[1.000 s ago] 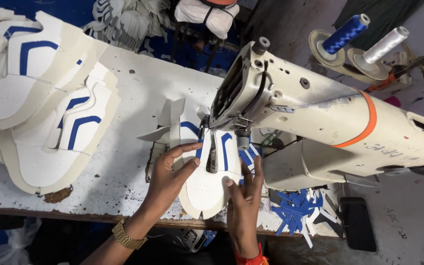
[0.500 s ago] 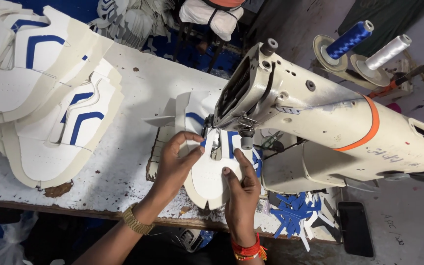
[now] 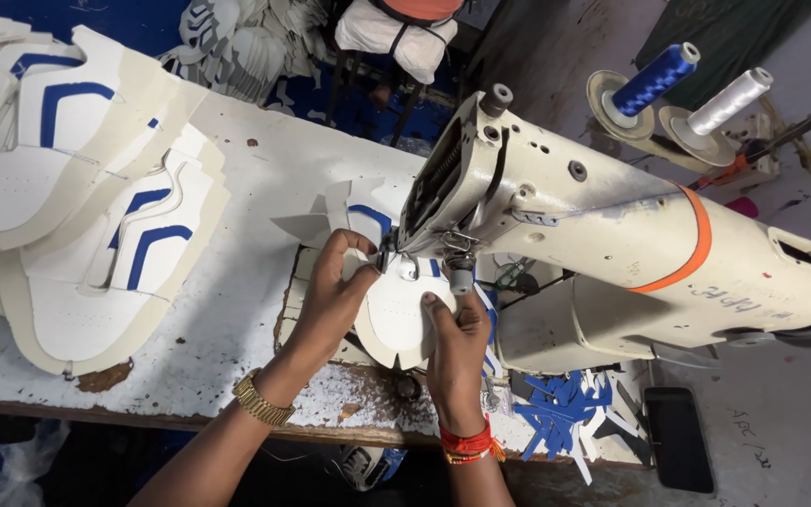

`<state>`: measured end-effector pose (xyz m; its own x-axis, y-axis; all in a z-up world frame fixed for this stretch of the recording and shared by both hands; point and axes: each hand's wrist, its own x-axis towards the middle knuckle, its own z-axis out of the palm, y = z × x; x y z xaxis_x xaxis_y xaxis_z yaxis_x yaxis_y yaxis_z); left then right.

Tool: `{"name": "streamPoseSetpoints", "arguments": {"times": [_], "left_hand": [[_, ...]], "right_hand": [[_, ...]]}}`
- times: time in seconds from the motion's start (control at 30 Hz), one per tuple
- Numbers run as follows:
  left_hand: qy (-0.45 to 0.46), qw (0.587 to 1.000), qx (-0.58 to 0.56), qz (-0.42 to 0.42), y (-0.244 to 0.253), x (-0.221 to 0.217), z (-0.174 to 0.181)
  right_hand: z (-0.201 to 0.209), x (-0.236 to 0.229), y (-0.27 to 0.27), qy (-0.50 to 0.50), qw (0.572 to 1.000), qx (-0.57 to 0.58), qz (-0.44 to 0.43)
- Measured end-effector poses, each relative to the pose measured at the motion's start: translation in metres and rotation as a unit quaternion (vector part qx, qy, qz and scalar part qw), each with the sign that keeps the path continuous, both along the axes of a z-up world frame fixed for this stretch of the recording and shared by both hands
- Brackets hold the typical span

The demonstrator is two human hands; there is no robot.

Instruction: The person sews white shoe parts with blue stripes using a sewing machine, then cuts the thread with scissors. They repeat this process for multiple shoe parts, stacking the finished pieces on the table.

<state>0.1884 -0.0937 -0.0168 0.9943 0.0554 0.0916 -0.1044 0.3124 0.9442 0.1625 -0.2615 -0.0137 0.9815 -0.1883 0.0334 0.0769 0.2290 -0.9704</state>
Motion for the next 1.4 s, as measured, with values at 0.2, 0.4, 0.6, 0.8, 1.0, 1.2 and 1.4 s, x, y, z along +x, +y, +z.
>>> {"name": "streamPoseSetpoints", "arguments": {"times": [0.2,0.4,0.6,0.8,1.0,1.2,1.4], "left_hand": [[0.024,0.996,0.087,-0.022,0.006,-0.003,0.006],[0.110,0.987,-0.013,0.121,0.011,-0.014,-0.037],[0.077,0.995,-0.054,0.016,-0.001,0.039,-0.060],[-0.103,0.991,0.060,-0.061,-0.016,0.062,-0.085],[0.134,0.976,-0.009,-0.172,-0.014,0.088,-0.124],[-0.017,0.984,-0.170,-0.057,-0.040,0.153,-0.186],[0.135,0.980,0.097,0.107,0.016,0.127,-0.111]], "right_hand": [[0.058,-0.023,0.013,0.017,0.995,-0.096,-0.024],[-0.074,-0.060,-0.058,0.061,0.961,-0.268,-0.026],[-0.086,-0.076,-0.046,-0.099,0.719,-0.682,0.091],[-0.067,-0.054,-0.023,0.042,0.614,-0.771,0.163],[-0.076,-0.059,-0.030,0.071,0.637,-0.728,0.241],[-0.068,-0.071,-0.028,0.158,0.721,-0.610,0.288],[-0.164,-0.094,-0.069,0.156,0.952,-0.098,0.245]]}}
